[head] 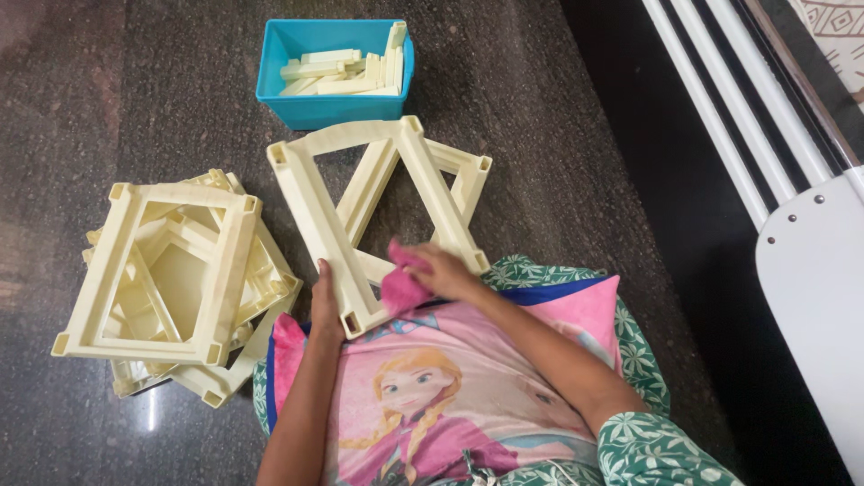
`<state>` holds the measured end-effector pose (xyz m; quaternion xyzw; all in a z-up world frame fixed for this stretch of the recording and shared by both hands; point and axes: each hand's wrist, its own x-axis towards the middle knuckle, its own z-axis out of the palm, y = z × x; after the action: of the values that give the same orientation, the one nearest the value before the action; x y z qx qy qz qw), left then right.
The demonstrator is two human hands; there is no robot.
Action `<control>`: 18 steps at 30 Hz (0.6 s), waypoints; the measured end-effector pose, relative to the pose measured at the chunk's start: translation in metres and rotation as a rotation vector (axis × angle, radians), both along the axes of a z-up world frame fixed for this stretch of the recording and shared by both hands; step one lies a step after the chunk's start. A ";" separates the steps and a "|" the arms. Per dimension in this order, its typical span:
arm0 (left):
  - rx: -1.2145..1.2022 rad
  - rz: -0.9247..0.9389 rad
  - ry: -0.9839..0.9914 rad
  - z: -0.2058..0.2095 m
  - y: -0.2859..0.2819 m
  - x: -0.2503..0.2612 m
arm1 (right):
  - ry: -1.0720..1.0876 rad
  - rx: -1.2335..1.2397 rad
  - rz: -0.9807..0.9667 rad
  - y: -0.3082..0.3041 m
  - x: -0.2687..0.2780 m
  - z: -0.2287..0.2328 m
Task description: The person sits on the floor and wipes several cream-colored plastic frames with a pink cloth. They handle the frames one at a time, turning them over to wipe different sides, then place them into a blue bin.
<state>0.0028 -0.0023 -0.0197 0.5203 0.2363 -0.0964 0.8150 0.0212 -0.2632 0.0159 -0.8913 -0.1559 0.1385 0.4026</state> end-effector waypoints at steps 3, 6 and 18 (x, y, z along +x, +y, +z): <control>0.007 -0.049 -0.030 -0.003 -0.002 -0.003 | -0.105 0.038 0.188 0.028 -0.029 -0.003; -0.011 -0.059 -0.046 -0.002 0.000 -0.003 | -0.215 0.088 0.276 0.037 -0.043 0.006; 0.049 0.130 -0.015 0.008 0.013 -0.004 | -0.057 -0.132 0.322 -0.001 -0.013 0.046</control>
<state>-0.0008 0.0112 -0.0113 0.5243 0.2660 -0.0335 0.8083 0.0087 -0.2642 0.0614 -0.8827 -0.2987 0.1859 0.3114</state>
